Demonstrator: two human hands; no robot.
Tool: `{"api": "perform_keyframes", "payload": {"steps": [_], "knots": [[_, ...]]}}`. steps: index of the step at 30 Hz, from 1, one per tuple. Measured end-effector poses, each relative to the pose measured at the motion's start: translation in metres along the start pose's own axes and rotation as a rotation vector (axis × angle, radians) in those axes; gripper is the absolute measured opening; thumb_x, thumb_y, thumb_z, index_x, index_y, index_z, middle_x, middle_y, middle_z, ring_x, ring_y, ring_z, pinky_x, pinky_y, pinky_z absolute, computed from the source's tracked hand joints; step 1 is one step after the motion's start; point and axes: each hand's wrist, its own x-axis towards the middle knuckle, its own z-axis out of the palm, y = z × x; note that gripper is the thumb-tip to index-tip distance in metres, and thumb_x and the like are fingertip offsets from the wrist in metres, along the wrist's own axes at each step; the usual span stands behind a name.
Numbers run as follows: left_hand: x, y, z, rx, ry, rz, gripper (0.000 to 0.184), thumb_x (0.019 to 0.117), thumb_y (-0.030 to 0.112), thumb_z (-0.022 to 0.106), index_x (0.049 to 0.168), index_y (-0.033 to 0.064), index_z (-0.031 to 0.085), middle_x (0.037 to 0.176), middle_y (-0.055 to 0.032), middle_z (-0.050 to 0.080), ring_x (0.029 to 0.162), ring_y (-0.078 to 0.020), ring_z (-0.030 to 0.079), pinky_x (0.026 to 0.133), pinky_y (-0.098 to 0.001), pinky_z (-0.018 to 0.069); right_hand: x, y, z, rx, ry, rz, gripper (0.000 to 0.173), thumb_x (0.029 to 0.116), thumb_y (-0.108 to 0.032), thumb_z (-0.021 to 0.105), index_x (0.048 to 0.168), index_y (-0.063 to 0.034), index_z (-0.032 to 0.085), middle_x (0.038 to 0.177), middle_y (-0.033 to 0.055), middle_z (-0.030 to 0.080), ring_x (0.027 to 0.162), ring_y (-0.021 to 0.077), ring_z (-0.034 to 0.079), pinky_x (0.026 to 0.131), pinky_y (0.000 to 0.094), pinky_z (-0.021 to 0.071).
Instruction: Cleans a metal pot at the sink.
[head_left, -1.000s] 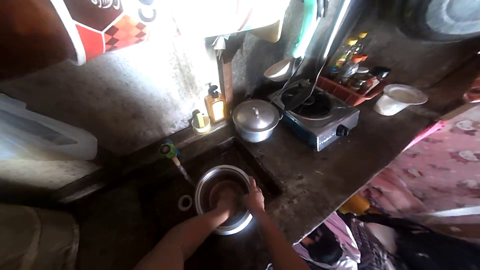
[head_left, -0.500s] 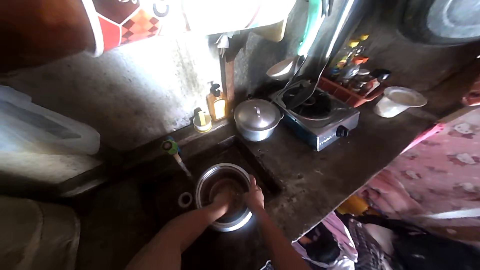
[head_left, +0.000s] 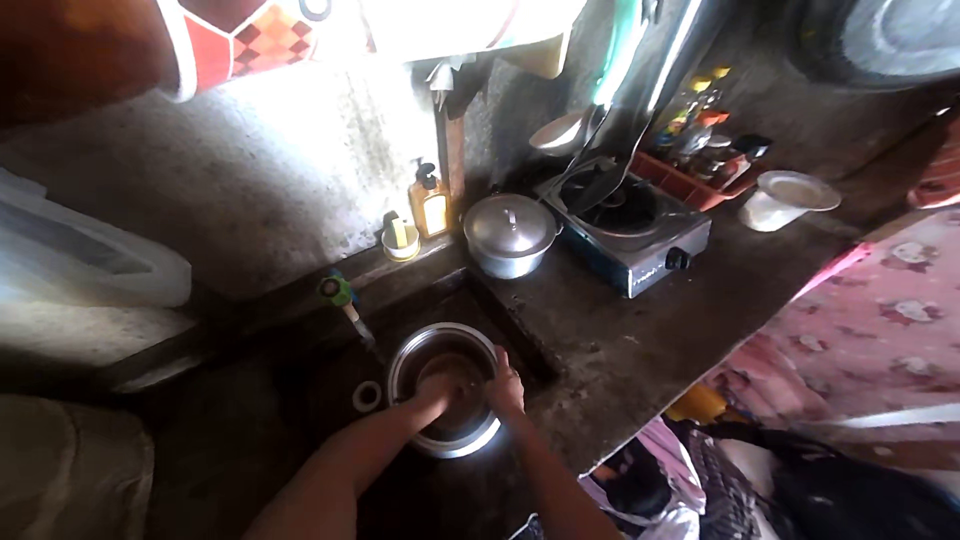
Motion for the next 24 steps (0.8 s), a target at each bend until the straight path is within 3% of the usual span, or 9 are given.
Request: {"api": "perform_keyframes", "payload": {"steps": [8,12,16,20,24], "knots": [[0.003,0.0,0.012,0.007,-0.027,0.014,0.037,0.1061,0.016,0.048,0.14,0.002,0.058,0.144,-0.0241,0.056,0.132,-0.0456,0.054,0.102,-0.0668,0.0456,-0.002,0.002,0.0,0.007,-0.004,-0.008,0.091,0.0905,-0.005,0.067,0.164,-0.029,0.02,0.14,0.0236,0.059,0.123,0.0424,0.063,0.098,0.0582,0.0537],[0.013,-0.007,0.0,-0.013,0.032,-0.055,0.035,0.106,0.016,0.049,0.136,0.002,0.061,0.143,-0.0229,0.057,0.131,-0.0435,0.056,0.102,-0.0638,0.0478,-0.001,0.002,0.0,-0.003,-0.014,0.003,0.091,0.0913,-0.004,0.066,0.165,-0.0299,0.018,0.142,0.0232,0.057,0.125,0.0412,0.062,0.099,0.057,0.0531],[0.008,-0.006,0.018,-0.022,0.019,0.056,0.041,0.107,0.017,0.048,0.145,0.0042,0.054,0.149,-0.0227,0.052,0.136,-0.0446,0.051,0.106,-0.0663,0.0432,-0.001,-0.001,-0.001,-0.014,-0.009,0.002,0.092,0.0905,-0.005,0.067,0.165,-0.0309,0.018,0.139,0.0234,0.059,0.123,0.0414,0.063,0.098,0.057,0.0536],[0.014,-0.006,0.0,-0.028,0.026,-0.065,0.035,0.1062,0.018,0.049,0.135,0.0025,0.061,0.143,-0.0231,0.058,0.131,-0.0436,0.056,0.101,-0.0647,0.0479,0.0,0.004,0.001,0.004,-0.007,0.001,0.092,0.091,-0.004,0.066,0.165,-0.0306,0.018,0.139,0.0236,0.059,0.123,0.0412,0.063,0.099,0.0569,0.0534],[-0.003,0.002,0.008,0.004,-0.03,0.004,0.038,0.1057,0.017,0.051,0.139,0.0002,0.057,0.144,-0.0258,0.055,0.132,-0.0464,0.053,0.102,-0.0665,0.0455,0.001,0.001,0.0,0.007,-0.008,0.003,0.093,0.0901,-0.006,0.068,0.164,-0.032,0.019,0.139,0.0227,0.06,0.124,0.0417,0.063,0.098,0.0577,0.0536]]}}
